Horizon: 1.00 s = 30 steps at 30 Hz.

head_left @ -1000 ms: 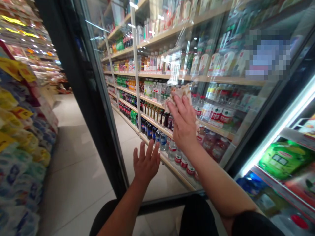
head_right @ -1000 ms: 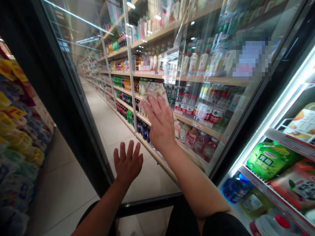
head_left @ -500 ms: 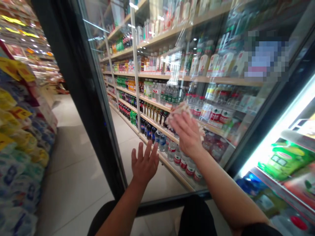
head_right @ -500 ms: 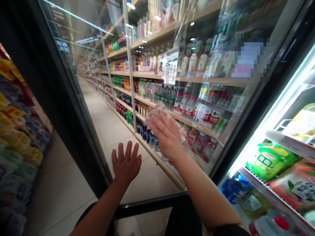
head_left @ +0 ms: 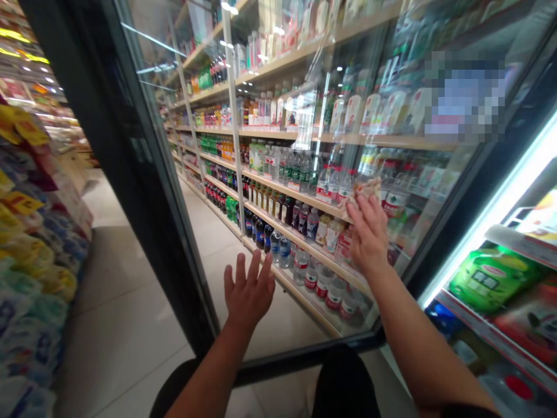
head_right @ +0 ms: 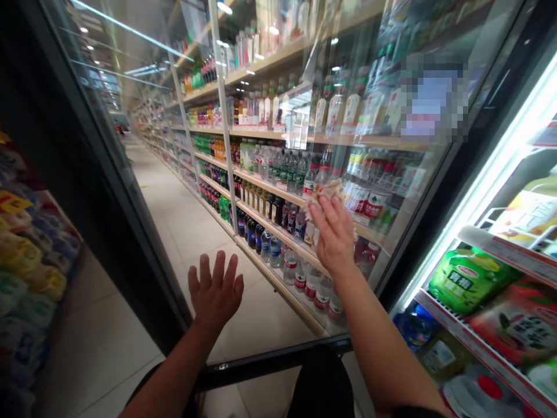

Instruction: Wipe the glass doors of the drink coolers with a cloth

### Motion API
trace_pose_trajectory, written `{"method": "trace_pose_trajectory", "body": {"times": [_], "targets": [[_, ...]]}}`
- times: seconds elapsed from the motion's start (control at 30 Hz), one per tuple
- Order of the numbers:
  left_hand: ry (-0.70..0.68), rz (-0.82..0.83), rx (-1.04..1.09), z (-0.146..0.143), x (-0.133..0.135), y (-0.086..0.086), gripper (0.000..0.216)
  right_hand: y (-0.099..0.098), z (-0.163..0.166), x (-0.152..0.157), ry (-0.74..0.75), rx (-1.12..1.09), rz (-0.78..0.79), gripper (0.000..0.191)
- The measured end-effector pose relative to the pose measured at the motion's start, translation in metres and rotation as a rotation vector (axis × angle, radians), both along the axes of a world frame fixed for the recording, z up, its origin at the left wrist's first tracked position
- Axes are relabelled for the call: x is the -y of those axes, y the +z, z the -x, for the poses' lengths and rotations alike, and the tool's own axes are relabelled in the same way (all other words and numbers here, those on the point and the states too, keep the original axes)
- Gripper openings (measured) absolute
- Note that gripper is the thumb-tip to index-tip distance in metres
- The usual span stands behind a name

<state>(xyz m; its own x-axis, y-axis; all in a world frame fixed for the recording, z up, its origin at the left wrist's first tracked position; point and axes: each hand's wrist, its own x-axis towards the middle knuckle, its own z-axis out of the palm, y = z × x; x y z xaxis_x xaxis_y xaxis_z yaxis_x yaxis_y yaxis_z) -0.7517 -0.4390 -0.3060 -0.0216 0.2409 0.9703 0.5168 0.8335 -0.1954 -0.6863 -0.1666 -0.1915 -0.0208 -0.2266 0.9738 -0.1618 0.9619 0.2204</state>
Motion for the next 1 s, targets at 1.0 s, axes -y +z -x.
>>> {"method": "trace_pose_trajectory", "body": {"times": [1.0], "targets": [[-0.04, -0.03, 0.037, -0.003, -0.001, -0.001, 0.069, 0.063, 0.018, 0.073, 0.066, -0.028, 0.056, 0.055]]}}
